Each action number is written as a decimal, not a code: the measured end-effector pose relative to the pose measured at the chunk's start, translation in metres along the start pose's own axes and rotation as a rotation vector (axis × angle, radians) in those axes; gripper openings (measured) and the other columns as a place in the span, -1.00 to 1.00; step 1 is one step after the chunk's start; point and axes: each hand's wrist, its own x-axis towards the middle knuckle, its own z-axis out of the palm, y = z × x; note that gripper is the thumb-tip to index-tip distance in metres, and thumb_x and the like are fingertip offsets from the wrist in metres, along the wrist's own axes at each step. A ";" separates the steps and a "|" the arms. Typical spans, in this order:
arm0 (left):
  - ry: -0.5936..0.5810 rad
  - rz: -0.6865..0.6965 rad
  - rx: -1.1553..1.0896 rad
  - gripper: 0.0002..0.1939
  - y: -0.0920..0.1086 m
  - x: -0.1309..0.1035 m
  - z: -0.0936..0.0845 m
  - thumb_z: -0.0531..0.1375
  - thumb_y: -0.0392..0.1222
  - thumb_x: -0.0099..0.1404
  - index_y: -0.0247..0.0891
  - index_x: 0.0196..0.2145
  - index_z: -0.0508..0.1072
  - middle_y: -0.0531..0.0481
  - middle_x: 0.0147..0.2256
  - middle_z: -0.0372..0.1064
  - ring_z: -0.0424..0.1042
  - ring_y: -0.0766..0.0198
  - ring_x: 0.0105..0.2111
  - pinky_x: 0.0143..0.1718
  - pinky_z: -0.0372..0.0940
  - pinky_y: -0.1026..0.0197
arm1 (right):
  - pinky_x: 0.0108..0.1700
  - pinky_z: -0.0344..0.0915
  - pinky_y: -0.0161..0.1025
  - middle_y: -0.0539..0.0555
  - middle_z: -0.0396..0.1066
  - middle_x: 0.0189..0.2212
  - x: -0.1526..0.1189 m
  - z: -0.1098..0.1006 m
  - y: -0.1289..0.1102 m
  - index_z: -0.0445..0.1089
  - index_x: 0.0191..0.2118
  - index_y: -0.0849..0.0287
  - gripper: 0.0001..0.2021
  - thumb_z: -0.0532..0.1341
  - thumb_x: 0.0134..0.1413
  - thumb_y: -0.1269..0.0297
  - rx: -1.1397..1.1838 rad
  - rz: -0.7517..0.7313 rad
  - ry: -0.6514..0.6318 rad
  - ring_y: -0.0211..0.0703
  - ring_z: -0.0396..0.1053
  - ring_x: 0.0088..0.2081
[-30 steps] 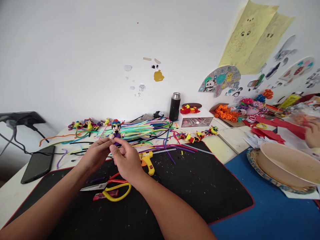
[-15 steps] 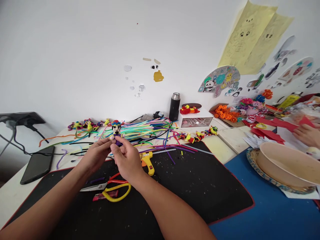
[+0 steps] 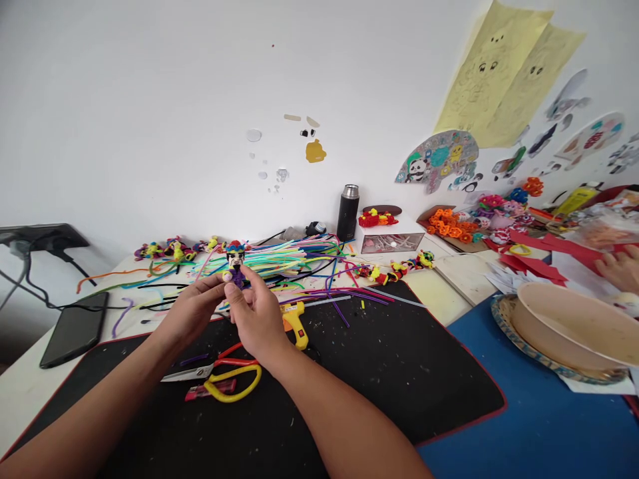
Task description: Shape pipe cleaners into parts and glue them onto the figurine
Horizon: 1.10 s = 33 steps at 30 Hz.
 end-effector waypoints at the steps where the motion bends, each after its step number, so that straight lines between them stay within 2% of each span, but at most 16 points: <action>1: -0.002 0.003 0.006 -0.64 0.000 0.000 0.000 0.49 0.04 0.09 -0.27 -0.26 0.67 -0.12 -0.35 0.62 0.54 0.05 -0.31 -0.21 0.38 0.08 | -0.47 0.14 -0.32 -0.10 0.28 -0.58 0.000 0.000 0.000 0.22 0.40 0.15 -0.33 0.19 0.34 -0.13 0.002 0.001 -0.001 -0.26 0.19 -0.54; 8: -0.023 0.010 0.059 -0.61 -0.001 -0.001 0.000 0.47 0.08 0.12 -0.24 -0.20 0.67 -0.11 -0.36 0.61 0.53 0.04 -0.32 -0.24 0.39 0.08 | -0.48 0.14 -0.32 -0.10 0.29 -0.57 0.000 0.000 0.000 0.23 0.40 0.12 -0.32 0.21 0.33 -0.13 0.012 0.012 -0.005 -0.26 0.19 -0.54; 20: -0.045 0.051 0.140 -0.61 0.000 -0.001 -0.004 0.45 0.11 0.14 -0.23 -0.21 0.67 -0.11 -0.33 0.61 0.55 -0.01 -0.27 -0.24 0.39 0.07 | -0.48 0.13 -0.31 -0.10 0.30 -0.58 -0.001 -0.001 -0.001 0.24 0.40 0.17 -0.31 0.21 0.32 -0.13 0.002 0.020 -0.002 -0.27 0.18 -0.56; 33: -0.041 0.022 0.108 -0.60 -0.003 -0.001 -0.007 0.48 0.08 0.09 -0.25 -0.22 0.66 -0.12 -0.31 0.61 0.55 0.00 -0.28 -0.28 0.39 0.11 | -0.49 0.12 -0.32 -0.12 0.28 -0.59 -0.001 0.000 -0.003 0.20 0.42 0.22 -0.27 0.21 0.32 -0.14 0.011 0.030 -0.018 -0.28 0.16 -0.55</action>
